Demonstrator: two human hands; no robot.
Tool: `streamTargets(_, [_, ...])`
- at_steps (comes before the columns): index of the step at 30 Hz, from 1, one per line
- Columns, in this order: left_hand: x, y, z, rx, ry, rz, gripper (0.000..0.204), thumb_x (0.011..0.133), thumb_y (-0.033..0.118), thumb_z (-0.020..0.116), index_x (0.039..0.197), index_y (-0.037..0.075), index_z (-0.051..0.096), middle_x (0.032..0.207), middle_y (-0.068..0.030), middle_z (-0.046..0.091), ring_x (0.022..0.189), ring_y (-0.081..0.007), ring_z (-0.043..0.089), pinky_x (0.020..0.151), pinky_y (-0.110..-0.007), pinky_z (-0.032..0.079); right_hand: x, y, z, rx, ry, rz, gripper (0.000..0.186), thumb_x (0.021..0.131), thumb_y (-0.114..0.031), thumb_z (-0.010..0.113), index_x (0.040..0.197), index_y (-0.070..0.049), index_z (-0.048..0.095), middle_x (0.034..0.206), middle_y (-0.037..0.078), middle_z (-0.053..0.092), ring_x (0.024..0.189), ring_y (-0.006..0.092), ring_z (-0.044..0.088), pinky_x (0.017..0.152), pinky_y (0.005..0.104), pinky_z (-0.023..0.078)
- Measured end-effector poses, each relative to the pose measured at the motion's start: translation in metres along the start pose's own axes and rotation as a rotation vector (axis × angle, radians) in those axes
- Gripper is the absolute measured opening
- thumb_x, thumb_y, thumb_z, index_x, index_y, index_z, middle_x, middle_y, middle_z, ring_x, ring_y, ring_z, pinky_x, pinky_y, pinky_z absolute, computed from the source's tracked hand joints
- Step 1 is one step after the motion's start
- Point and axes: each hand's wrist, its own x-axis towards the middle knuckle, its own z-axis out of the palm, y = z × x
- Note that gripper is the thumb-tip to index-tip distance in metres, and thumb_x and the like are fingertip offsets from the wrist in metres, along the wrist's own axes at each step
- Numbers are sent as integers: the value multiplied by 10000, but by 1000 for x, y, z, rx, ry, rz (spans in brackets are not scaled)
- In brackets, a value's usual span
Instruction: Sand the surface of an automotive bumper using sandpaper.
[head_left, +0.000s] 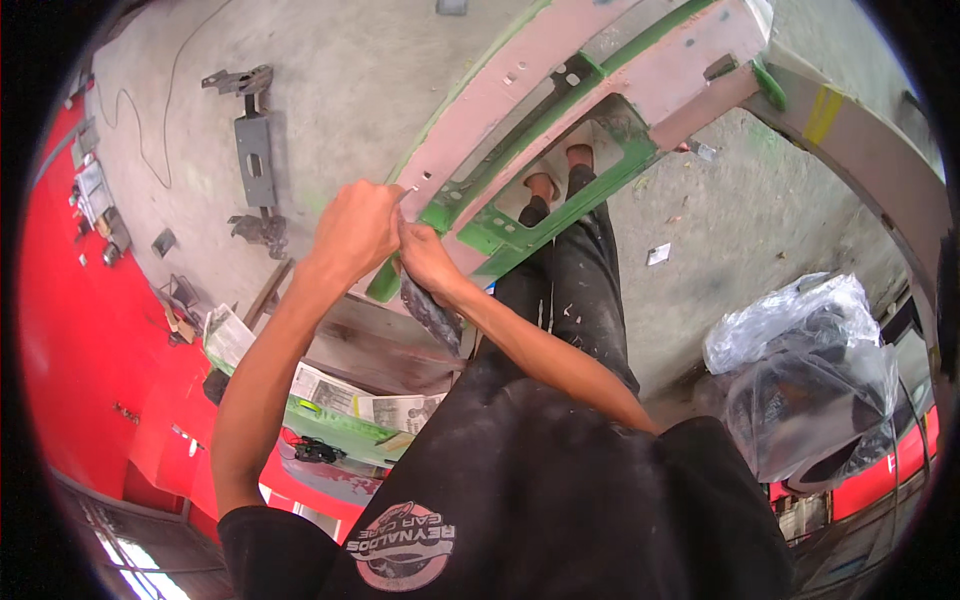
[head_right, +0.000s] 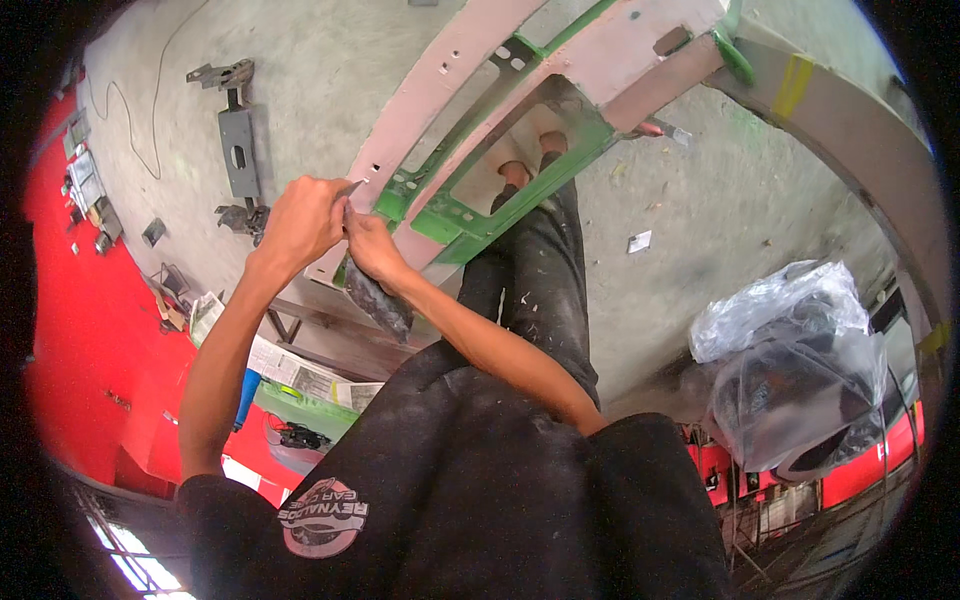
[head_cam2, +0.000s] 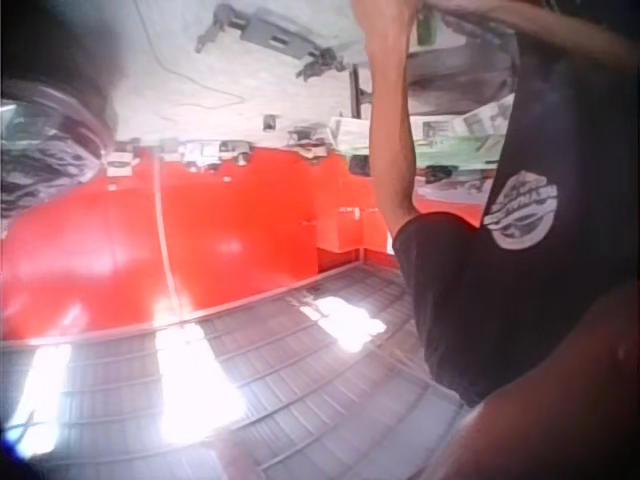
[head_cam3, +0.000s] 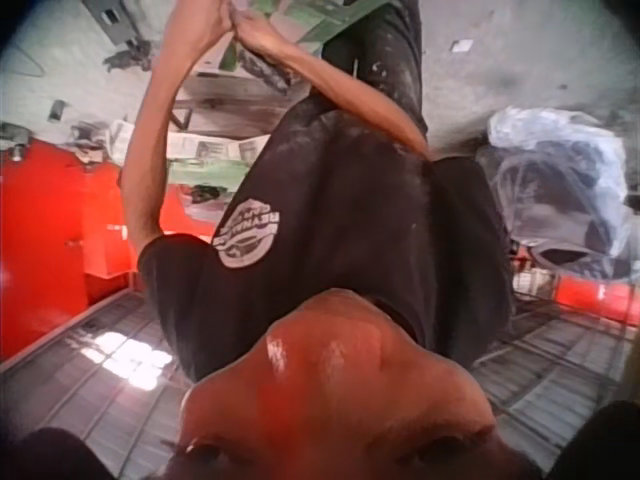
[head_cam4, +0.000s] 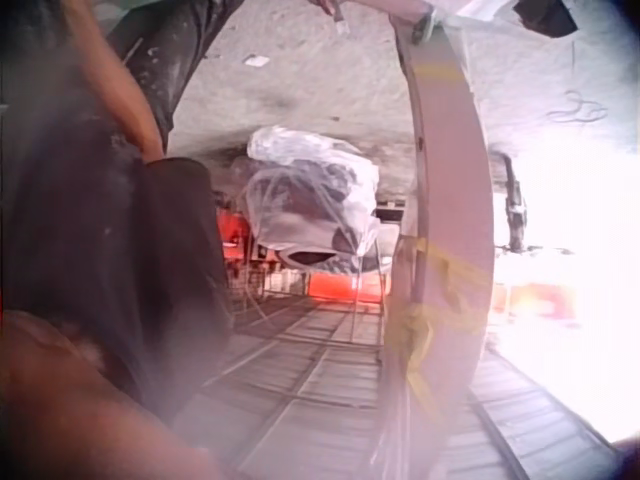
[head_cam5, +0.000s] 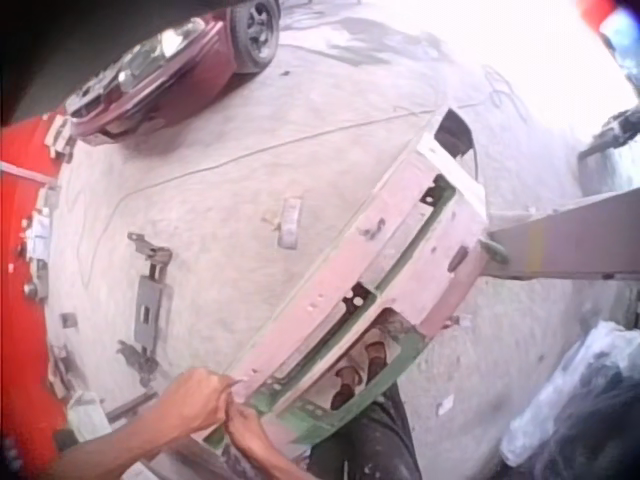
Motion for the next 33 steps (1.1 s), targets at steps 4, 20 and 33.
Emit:
streamTargets(4, [2, -4, 1, 19, 34, 30, 217, 786, 42, 592, 975, -1, 690, 722, -275, 610, 712, -448, 609, 659, -485, 502, 5, 2, 3, 39, -30, 32, 557, 1002, -506, 368, 815, -38, 606, 656, -5, 490, 568, 71, 415, 509, 259, 339])
streamTargets(20, [6, -5, 1, 75, -2, 55, 212, 768, 36, 592, 948, 6, 699, 756, -254, 629, 728, -423, 625, 671, -475, 510, 2, -2, 4, 90, -26, 57, 435, 1018, -369, 377, 778, -50, 550, 639, 1, 478, 568, 83, 413, 496, 275, 320])
streamTargets(33, [-1, 12, 15, 241, 47, 41, 149, 765, 38, 580, 882, -2, 664, 799, -234, 649, 728, -396, 653, 627, -456, 537, 2, 1, 5, 143, -98, -36, 510, 1006, -438, 417, 972, 17, 646, 898, 30, 616, 836, 105, 517, 732, 292, 445])
